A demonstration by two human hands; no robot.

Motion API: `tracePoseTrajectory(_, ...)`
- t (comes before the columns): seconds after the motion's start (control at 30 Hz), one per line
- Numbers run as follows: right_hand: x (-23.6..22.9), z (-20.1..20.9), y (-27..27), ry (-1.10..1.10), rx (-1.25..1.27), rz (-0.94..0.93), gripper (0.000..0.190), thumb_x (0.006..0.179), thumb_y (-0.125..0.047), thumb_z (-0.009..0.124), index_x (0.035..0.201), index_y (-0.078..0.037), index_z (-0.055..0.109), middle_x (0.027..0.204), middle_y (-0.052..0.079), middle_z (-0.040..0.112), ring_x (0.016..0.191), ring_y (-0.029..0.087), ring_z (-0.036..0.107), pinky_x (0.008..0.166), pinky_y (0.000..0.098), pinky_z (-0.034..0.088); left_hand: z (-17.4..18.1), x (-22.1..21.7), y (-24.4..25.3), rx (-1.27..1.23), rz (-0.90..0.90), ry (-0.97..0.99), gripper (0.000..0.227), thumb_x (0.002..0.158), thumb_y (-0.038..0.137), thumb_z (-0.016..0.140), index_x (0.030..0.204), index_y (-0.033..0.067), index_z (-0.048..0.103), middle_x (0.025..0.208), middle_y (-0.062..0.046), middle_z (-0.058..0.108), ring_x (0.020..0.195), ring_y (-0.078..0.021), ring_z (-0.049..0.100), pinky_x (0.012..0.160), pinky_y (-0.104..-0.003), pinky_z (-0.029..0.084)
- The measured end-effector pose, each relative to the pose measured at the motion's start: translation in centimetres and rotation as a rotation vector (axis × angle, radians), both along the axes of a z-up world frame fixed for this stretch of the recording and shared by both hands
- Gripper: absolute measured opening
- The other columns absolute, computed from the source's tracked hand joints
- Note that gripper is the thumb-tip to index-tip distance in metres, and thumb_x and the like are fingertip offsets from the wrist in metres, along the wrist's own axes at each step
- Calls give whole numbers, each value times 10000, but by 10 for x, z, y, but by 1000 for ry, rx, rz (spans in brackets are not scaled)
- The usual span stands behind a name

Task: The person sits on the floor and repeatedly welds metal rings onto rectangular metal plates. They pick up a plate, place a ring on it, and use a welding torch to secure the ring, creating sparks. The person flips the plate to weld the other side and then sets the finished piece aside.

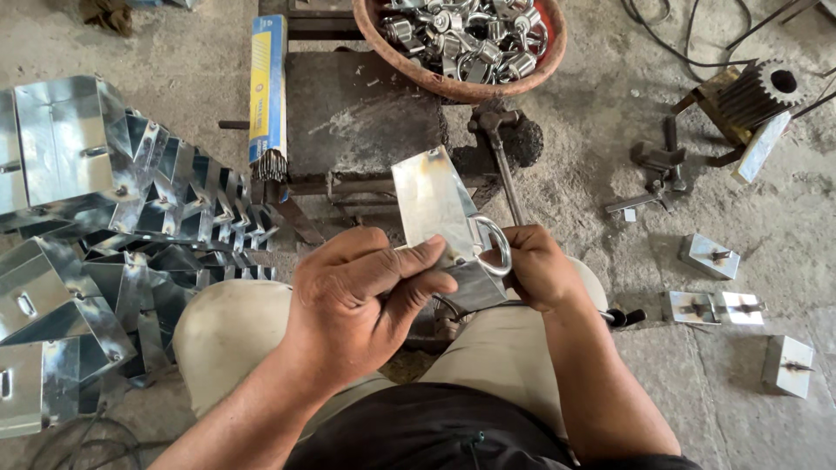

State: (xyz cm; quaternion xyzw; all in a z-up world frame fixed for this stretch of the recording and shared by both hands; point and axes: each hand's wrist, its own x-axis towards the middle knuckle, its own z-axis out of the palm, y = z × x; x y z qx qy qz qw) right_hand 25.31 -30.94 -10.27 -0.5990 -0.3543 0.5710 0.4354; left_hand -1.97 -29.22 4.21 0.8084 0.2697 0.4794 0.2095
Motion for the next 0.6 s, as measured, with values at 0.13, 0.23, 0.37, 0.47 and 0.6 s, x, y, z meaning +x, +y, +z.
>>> tracePoseTrajectory(0.13,-2,-14,0,250,100,27,168,952,-12,633,1003,111,735,797,110,761,582,100,667,475,260,473,5,-2,-2,33,-25,11,372,818,233,912,1145,129,768,673,-12,491,608,-149,469,532,-331,380)
tracePoseTrajectory(0.23,0,-19,-1,175,99,17,171,964,-33,621,951,100,729,719,92,704,475,72,549,362,228,352,5,-4,-2,25,-34,19,377,814,256,912,1142,142,766,687,-4,510,628,-147,482,553,-335,394)
tracePoseTrajectory(0.37,3,-11,2,75,79,-38,159,924,-33,647,965,75,757,713,113,715,486,100,569,391,244,397,-4,-3,4,100,61,-19,261,823,254,877,1038,154,767,724,-3,563,644,-148,516,552,-336,419)
tracePoseTrajectory(0.47,15,7,6,-229,76,-5,164,893,-59,675,949,59,775,660,118,684,448,106,520,373,260,378,-24,0,26,207,147,-108,144,877,252,825,942,174,723,872,-44,674,807,-168,625,672,-334,501)
tracePoseTrajectory(0.6,14,49,14,-381,14,109,236,894,-124,627,874,76,751,637,117,693,456,150,648,402,308,509,-52,-21,57,-194,98,-231,103,1054,192,783,1081,95,760,1050,-74,788,991,-123,781,778,-251,647)
